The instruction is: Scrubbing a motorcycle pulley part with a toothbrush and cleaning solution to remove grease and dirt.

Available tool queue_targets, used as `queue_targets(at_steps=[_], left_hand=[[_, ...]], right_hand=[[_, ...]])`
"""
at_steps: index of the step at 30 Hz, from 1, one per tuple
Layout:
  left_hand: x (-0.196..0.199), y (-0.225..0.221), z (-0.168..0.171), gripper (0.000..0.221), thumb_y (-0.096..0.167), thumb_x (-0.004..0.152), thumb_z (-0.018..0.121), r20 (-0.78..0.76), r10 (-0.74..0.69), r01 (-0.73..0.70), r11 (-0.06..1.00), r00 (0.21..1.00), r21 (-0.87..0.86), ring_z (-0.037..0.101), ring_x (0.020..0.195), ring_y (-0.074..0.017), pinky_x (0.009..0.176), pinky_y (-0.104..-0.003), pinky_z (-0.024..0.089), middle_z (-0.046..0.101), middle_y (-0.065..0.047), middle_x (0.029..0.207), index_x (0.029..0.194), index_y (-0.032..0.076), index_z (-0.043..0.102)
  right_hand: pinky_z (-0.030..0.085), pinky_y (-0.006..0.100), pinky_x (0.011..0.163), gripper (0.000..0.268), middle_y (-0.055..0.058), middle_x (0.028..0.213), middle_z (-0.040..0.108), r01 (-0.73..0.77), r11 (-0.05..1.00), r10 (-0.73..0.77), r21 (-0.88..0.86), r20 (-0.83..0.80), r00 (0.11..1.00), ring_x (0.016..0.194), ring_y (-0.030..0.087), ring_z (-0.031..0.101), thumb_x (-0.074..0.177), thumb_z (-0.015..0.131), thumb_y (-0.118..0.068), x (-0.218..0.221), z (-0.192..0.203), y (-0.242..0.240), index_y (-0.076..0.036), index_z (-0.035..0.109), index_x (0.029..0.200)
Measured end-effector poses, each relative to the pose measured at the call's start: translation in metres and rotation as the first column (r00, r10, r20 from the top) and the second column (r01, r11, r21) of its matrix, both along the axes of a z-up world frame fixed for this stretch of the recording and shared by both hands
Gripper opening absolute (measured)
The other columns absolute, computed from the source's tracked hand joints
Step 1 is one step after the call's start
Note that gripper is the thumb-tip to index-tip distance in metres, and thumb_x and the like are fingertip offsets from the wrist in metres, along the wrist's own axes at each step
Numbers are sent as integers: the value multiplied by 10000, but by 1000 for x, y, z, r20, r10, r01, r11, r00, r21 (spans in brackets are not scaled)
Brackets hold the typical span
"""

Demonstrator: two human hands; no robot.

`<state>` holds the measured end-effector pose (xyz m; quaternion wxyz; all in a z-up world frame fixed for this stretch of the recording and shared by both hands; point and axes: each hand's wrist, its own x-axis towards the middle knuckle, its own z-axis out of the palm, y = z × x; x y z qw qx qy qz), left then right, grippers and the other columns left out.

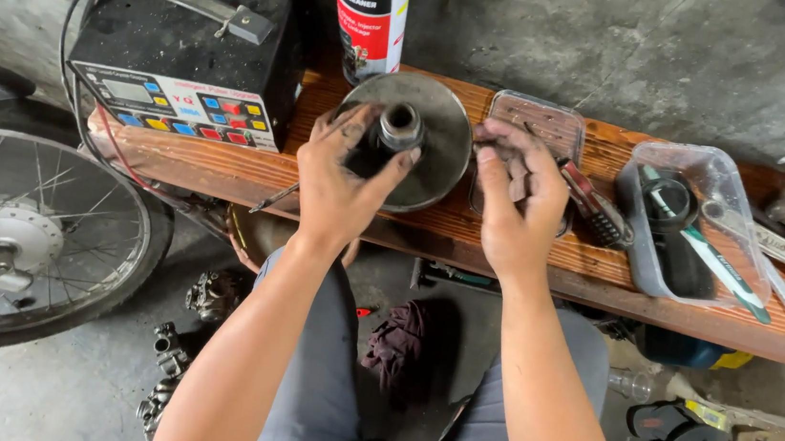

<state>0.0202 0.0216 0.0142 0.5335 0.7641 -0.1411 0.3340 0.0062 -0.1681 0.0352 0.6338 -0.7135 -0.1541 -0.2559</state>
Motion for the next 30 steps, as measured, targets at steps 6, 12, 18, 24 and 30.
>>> queue_targets(at_steps=[6, 12, 18, 24, 30], left_hand=[[-3, -5, 10, 259, 84, 850, 817, 0, -129, 105, 808, 992, -580, 650, 940, -153, 906, -392, 591, 718, -96, 959, 1077, 9, 718], [11, 17, 6, 272, 123, 837, 775, 113, -162, 185, 549, 980, -815, 737, 811, -207, 759, -375, 668, 718, -165, 893, 1037, -40, 689], [9, 29, 7, 258, 114, 840, 785, 112, -137, 176, 677, 984, -715, 675, 834, -154, 682, -410, 651, 694, -173, 857, 1017, -49, 690], [-3, 26, 15, 286, 138, 805, 760, 104, -128, 158, 545, 986, -823, 729, 714, -191, 638, -378, 660, 690, -175, 785, 978, -68, 661], [-23, 60, 10, 200, 126, 887, 654, 80, -31, 83, 613, 996, -786, 678, 707, -157, 569, -331, 598, 629, -157, 747, 970, -55, 643]], right_hand=[[607, 377, 855, 224, 196, 1089, 673, -22, 1000, 22, -11, 56, 998, 984, 247, 670, 1057, 576, -62, 3, 5, 6, 46, 649, 1240], [573, 476, 858, 177, 209, 1015, 724, -100, 840, 94, -534, -37, 995, 992, 382, 700, 965, 679, -114, 0, 15, 31, -7, 750, 1088], [390, 402, 836, 21, 32, 945, 622, 22, 648, 93, -761, 107, 990, 991, 261, 519, 901, 715, -115, 22, -1, 49, -111, 734, 893], [375, 418, 835, 64, 25, 850, 658, 21, 525, 148, -851, 115, 982, 947, 254, 551, 800, 737, -46, 40, -3, 55, -106, 749, 783], [361, 426, 895, 88, -8, 1027, 661, -66, 460, 187, -885, 24, 982, 1037, 242, 566, 962, 703, -276, 47, 5, 57, -210, 759, 980]])
